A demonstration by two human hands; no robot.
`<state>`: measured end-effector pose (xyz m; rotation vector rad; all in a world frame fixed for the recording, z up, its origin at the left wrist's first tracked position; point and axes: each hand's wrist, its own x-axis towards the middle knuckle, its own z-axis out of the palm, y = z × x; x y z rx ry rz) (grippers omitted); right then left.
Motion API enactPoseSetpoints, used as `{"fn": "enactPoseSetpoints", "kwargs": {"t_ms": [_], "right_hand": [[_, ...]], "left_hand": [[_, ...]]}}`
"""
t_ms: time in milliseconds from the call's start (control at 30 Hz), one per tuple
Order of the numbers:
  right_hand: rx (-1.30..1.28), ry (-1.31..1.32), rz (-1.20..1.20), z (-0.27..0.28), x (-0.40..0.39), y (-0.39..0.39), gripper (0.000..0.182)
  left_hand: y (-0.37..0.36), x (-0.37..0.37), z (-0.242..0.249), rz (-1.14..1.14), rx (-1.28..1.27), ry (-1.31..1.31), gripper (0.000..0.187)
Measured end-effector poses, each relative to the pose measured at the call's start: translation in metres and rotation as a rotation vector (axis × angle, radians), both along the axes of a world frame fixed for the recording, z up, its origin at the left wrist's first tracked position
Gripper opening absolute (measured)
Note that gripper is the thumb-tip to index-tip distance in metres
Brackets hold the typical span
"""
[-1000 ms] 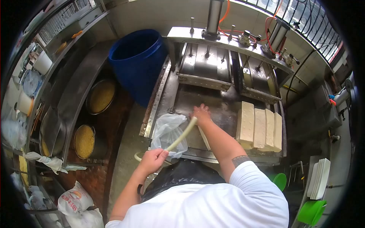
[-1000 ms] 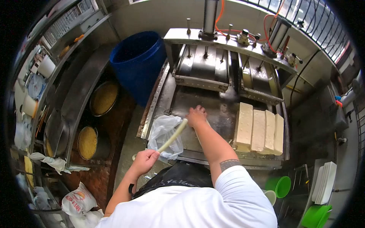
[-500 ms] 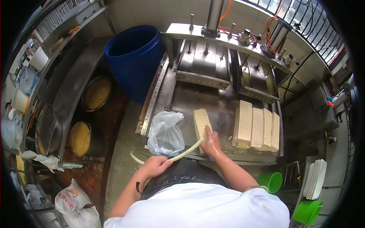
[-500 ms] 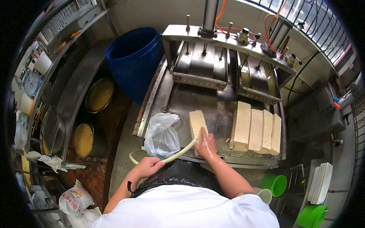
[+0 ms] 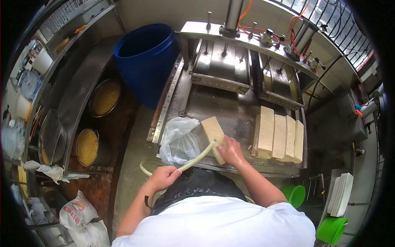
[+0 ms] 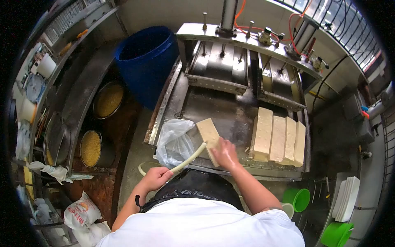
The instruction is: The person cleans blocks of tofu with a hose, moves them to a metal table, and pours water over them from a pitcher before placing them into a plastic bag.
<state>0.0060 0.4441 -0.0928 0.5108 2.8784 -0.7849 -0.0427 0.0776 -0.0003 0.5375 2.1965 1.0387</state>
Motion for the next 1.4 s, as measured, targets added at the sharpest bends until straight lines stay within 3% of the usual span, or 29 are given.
{"fn": "enactPoseSetpoints", "kwargs": {"t_ms": [100, 167, 267, 333, 433, 500, 567, 600, 667, 833, 933, 1033, 1067, 1100, 1167, 1233, 1300, 1333, 1367, 1400], "right_hand": [[0.2, -0.169, 0.039, 0.019, -0.043, -0.047, 0.077], [0.271, -0.127, 0.103, -0.016, -0.087, -0.051, 0.081], [0.324, 0.017, 0.015, -0.024, -0.154, -0.057, 0.07], [0.304, -0.136, 0.072, -0.017, -0.181, -0.053, 0.054], [0.335, -0.01, 0.118, -0.013, -0.168, -0.058, 0.039], [0.351, -0.044, 0.27, -0.014, -0.15, -0.052, 0.048], [0.492, 0.349, 0.312, -0.039, -0.112, -0.047, 0.06], [0.496, 0.34, 0.319, -0.043, -0.09, -0.047, 0.06], [0.438, 0.09, 0.204, -0.029, -0.048, -0.048, 0.076], [0.292, -0.155, 0.006, 0.015, 0.009, -0.052, 0.09], [0.065, -0.095, 0.004, 0.009, -0.007, -0.039, 0.096], [-0.347, 0.086, 0.002, -0.041, -0.024, -0.009, 0.093], [-0.992, 0.202, -0.205, -0.035, -0.027, -0.018, 0.08], [-0.985, 0.208, -0.224, -0.021, -0.027, -0.008, 0.08], [-2.043, -0.085, -0.359, 0.007, -0.026, 0.013, 0.059], [-1.904, -0.032, -0.293, 0.014, -0.025, 0.025, 0.057], [-1.176, -0.065, -0.493, 0.023, -0.021, 0.033, 0.061], [-0.868, 0.033, -0.384, 0.005, -0.022, 0.029, 0.072], [-0.869, 0.029, -0.386, -0.01, -0.017, 0.03, 0.072], [-0.415, 0.022, -0.18, -0.011, -0.017, 0.018, 0.078]], "left_hand": [[-0.003, 0.002, -0.001, 0.009, -0.023, 0.03, 0.037], [-0.003, 0.0, 0.007, 0.02, -0.072, 0.058, 0.037], [-0.008, 0.0, 0.007, -0.026, -0.044, 0.071, 0.037], [-0.011, 0.0, 0.011, 0.008, -0.034, 0.077, 0.043], [-0.018, 0.004, 0.009, 0.03, 0.007, 0.078, 0.05], [-0.022, 0.006, 0.004, 0.03, -0.017, 0.084, 0.05], [-0.026, 0.008, -0.003, 0.028, -0.028, 0.08, 0.048], [-0.027, 0.011, -0.006, 0.013, -0.047, 0.08, 0.046], [-0.028, 0.012, -0.006, -0.001, -0.07, 0.071, 0.048], [-0.024, 0.01, -0.009, -0.05, -0.063, 0.062, 0.05], [-0.016, 0.005, -0.01, -0.071, -0.083, 0.068, 0.048], [-0.009, 0.0, 0.0, -0.059, -0.054, 0.066, 0.047], [-0.009, 0.0, -0.002, -0.023, -0.009, 0.069, 0.044], [-0.008, -0.002, -0.001, -0.042, -0.003, 0.065, 0.044], [-0.005, -0.004, 0.01, -0.043, -0.005, 0.056, 0.037], [-0.002, -0.004, 0.012, -0.047, 0.003, 0.043, 0.037], [-0.002, -0.003, 0.009, -0.028, -0.002, 0.047, 0.037], [-0.002, -0.003, 0.006, -0.03, -0.003, 0.043, 0.037], [-0.002, -0.002, 0.001, -0.041, -0.002, 0.049, 0.037], [-0.002, -0.001, -0.001, -0.052, 0.001, 0.057, 0.037]]}}
